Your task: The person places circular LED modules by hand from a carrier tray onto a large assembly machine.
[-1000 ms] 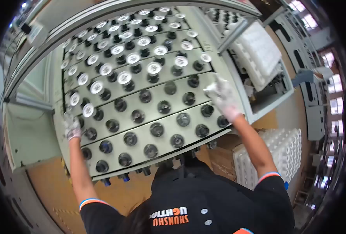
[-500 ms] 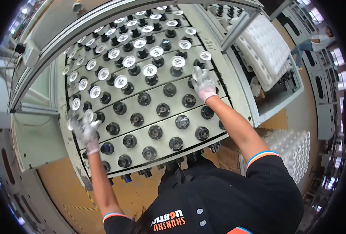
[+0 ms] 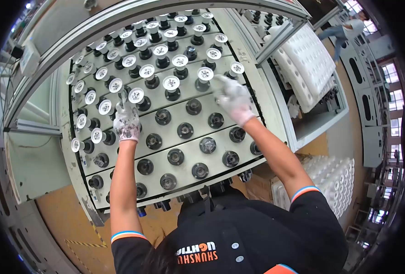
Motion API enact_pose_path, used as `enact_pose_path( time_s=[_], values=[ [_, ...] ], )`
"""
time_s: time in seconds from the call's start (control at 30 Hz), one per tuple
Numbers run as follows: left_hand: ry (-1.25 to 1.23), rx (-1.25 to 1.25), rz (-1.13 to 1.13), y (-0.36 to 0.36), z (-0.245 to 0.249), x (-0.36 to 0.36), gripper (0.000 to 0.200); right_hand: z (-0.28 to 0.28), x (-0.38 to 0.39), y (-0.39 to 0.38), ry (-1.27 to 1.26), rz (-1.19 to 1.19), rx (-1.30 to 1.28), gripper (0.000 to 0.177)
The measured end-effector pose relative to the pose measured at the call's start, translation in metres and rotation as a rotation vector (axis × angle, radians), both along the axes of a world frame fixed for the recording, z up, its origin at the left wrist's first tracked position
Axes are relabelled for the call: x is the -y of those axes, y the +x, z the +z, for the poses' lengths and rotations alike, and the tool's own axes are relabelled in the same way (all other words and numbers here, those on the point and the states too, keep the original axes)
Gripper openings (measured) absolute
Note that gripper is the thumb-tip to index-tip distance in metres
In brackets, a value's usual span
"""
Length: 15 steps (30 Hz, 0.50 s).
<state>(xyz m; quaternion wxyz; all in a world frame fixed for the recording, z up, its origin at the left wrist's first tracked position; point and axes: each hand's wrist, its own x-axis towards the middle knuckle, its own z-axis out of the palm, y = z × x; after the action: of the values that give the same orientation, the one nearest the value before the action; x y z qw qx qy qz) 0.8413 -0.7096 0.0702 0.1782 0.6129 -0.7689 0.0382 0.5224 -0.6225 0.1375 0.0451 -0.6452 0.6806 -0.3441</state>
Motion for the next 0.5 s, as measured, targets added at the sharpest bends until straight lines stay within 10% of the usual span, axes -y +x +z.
enact_pose_path(
  time_s=[0.17, 0.5],
  values=[
    [-0.044, -0.001, -0.034, 0.011, -0.025, 0.01, 0.047, -0.022, 0.058, 0.066, 0.282, 0.182, -0.428, 0.008],
    [0.047, -0.081, 0.064, -0.005, 0.006, 0.002, 0.067, -0.07, 0.074, 0.085, 0.528, 0.089, -0.622, 0.026]
  ],
)
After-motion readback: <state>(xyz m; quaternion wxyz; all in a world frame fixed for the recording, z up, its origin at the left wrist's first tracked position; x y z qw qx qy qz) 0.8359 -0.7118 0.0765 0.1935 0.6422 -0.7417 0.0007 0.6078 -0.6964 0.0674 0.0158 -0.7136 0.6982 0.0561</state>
